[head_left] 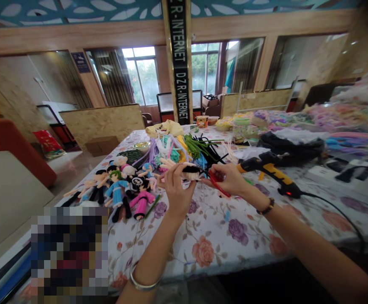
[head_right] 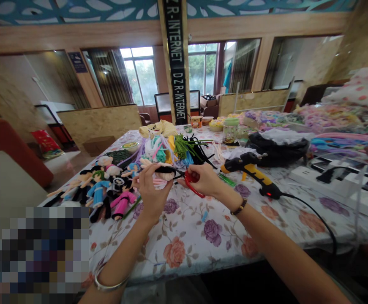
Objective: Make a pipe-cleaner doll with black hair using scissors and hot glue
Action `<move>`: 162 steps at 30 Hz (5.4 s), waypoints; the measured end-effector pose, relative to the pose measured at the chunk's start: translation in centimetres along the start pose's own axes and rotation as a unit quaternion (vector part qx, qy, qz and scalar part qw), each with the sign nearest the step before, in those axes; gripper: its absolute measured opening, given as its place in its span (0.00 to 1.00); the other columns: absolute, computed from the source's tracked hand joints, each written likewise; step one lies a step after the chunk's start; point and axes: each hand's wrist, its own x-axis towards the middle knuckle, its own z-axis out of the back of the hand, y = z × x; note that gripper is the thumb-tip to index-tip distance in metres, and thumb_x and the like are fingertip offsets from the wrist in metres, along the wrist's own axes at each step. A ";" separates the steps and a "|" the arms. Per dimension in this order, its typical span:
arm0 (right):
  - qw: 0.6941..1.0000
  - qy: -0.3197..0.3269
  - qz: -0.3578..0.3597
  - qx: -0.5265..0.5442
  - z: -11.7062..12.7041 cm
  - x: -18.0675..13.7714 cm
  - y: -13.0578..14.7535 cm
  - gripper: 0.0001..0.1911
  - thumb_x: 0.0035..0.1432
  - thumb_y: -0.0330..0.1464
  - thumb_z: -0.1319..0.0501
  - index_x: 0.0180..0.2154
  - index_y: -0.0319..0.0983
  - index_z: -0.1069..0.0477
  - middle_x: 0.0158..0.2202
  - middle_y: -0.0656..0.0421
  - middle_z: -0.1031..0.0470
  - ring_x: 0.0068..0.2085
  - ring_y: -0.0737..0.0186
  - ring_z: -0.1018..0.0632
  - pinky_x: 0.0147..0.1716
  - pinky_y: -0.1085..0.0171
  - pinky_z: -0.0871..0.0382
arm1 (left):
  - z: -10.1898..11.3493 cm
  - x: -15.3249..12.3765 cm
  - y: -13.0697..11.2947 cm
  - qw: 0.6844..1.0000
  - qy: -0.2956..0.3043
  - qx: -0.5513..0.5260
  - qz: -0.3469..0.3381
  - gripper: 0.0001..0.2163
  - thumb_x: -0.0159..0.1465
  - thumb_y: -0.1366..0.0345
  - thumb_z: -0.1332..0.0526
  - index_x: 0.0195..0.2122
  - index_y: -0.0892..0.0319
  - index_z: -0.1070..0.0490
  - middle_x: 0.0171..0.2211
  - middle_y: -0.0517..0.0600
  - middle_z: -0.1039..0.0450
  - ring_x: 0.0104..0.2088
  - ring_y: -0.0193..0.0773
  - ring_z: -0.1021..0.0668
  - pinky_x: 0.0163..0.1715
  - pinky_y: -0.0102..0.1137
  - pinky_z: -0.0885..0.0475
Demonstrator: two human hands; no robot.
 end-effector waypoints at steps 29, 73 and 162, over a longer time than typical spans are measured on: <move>0.999 -0.008 0.030 -0.022 0.2 0.0 0.1 0.22 0.47 0.45 0.35 0.20 0.39 0.44 0.16 0.66 0.43 0.19 0.73 0.42 0.18 0.71 0.46 | 0.2 0.1 -0.1 1.000 0.000 0.010 -0.008 0.18 0.52 0.69 0.36 0.45 0.57 0.35 0.43 0.53 0.26 0.44 0.43 0.26 0.46 0.37 0.44; 0.999 0.039 -0.018 -0.004 0.3 0.1 1.3 0.23 0.47 0.47 0.37 0.18 0.39 0.45 0.14 0.67 0.45 0.18 0.74 0.44 0.17 0.71 0.50 | 0.2 -0.1 0.0 0.998 -0.041 0.050 -0.018 0.11 0.56 0.67 0.39 0.41 0.56 0.31 0.40 0.52 0.26 0.41 0.42 0.28 0.45 0.38 0.45; 0.997 -0.047 -0.017 -0.054 0.0 0.1 0.9 0.23 0.48 0.48 0.38 0.20 0.40 0.46 0.16 0.65 0.42 0.19 0.72 0.42 0.19 0.70 0.48 | 0.1 -0.2 0.0 0.999 0.013 0.031 0.041 0.16 0.53 0.68 0.39 0.45 0.56 0.32 0.43 0.52 0.27 0.45 0.44 0.28 0.49 0.38 0.45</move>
